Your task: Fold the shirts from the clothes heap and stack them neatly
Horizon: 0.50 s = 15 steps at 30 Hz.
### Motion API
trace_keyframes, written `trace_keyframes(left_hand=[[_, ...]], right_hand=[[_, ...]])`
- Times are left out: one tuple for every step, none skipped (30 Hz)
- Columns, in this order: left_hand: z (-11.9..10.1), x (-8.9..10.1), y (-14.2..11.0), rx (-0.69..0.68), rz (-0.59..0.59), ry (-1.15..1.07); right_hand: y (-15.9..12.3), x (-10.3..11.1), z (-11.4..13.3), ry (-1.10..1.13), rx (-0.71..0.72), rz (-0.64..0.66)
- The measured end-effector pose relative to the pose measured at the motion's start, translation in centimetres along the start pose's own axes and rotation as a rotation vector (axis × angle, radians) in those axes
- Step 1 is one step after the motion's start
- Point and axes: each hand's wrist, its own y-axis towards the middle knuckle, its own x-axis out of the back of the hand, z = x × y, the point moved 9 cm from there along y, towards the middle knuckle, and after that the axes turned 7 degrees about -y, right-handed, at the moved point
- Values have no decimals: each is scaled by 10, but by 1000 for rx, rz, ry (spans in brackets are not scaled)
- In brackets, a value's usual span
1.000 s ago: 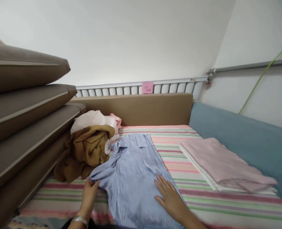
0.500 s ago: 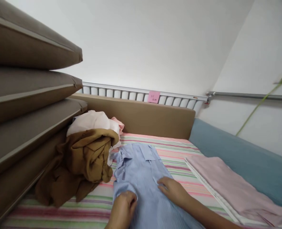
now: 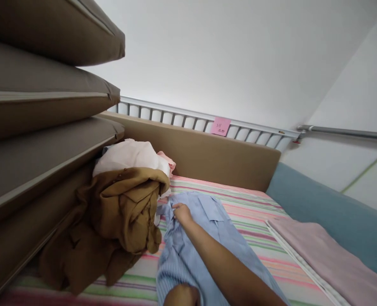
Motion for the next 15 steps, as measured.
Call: trace_keyframes(left_hand=[[1,-1,1,-3,-2,-8],[2,-1,0,-6,0,-12],[1,0,-3,-5,5,-20],[0,2,-8,-5,2,-40],[-1,5,-13,-6,-10,-69],[-3,9,-18,-8,-31,-104],[-6,14,-24,-14,-58,-138],[-8,18,-28,-23,-88,-167],[-10,23,-32,-33,-114,-187],[-11,26,-34,-42,-132,-193],[-9,28,-35,-41,-146,-187],[-7,31,-35,-36,-166,-177],[-3,33,-34,-33,-191,-172],[1,35,-32,-36,-209,-184],[5,34,-29,-46,-204,-230]], right_hand=[[-11,1,4,12,19,-7],[-26,4,10,28,65,-17],[-45,6,20,48,152,-28],[-67,7,33,66,267,-30],[-94,8,53,82,463,-29],[-122,3,72,84,661,6],[-148,-6,87,70,822,83],[-168,-18,98,53,950,183],[-181,-30,105,38,1029,297],[-185,-41,108,34,1062,399],[-179,-47,107,48,1045,463],[-163,-49,103,70,976,483],[-137,-47,93,75,846,455],[-107,-41,77,64,677,389],[-77,-32,56,27,492,309]])
